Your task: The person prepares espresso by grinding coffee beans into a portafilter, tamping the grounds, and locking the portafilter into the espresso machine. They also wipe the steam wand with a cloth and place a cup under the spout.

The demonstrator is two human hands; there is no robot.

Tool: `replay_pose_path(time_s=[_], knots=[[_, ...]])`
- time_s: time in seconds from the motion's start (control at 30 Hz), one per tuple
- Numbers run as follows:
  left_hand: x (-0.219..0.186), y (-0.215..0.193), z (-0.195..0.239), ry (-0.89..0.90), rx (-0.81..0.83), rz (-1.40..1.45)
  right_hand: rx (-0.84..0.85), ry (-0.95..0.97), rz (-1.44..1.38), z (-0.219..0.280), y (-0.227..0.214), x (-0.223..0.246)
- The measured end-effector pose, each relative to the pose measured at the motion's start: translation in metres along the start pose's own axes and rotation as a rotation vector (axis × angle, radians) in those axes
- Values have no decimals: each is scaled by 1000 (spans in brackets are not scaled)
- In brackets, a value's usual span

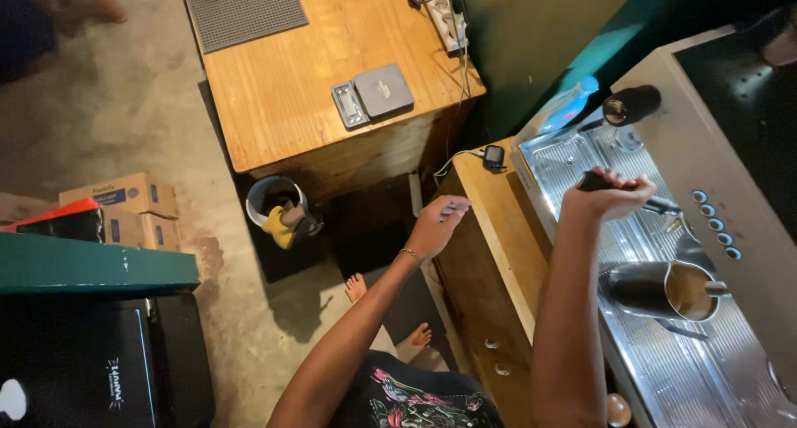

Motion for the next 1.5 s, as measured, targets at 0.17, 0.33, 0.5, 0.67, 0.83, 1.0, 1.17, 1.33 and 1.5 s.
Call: replay_pose_path(time_s=[0.17,0.33,0.5,0.67,0.83,1.0,1.17,1.33,1.5], knots=[[-7,-16,-16,-13,17,45,-92,24,-75,10,-12,-39],[17,-45,-35,-42,17,19,-134,189,131,86,-59,-115],[71,-118,-24,-43,-146,-39,103,681,509,155,-121,-227],[107,-231,33,-184,-457,-213,190,971,751,212,-166,-323],[170,-333,97,-675,-699,-594,320,1128,1080,262,-178,-395],[201,-376,101,-833,-432,-887,481,1180,1413,279,-189,-433],[255,-401,104,-971,-290,-827,700,1039,1761,264,-190,-473],[198,-410,86,-906,-288,-889,999,726,2057,260,-176,-504],[246,-395,89,-1013,-61,-1064,1068,531,2065,272,-165,-512]])
Point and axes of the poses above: each hand's wrist, its own z-axis away from the middle knuckle, its own y-axis out of the palm, x = y × z, the point moved 7 cm from there along -z, towards the middle knuckle, and after that the axes turned 13 degrees about y, right-handed, at the moved point
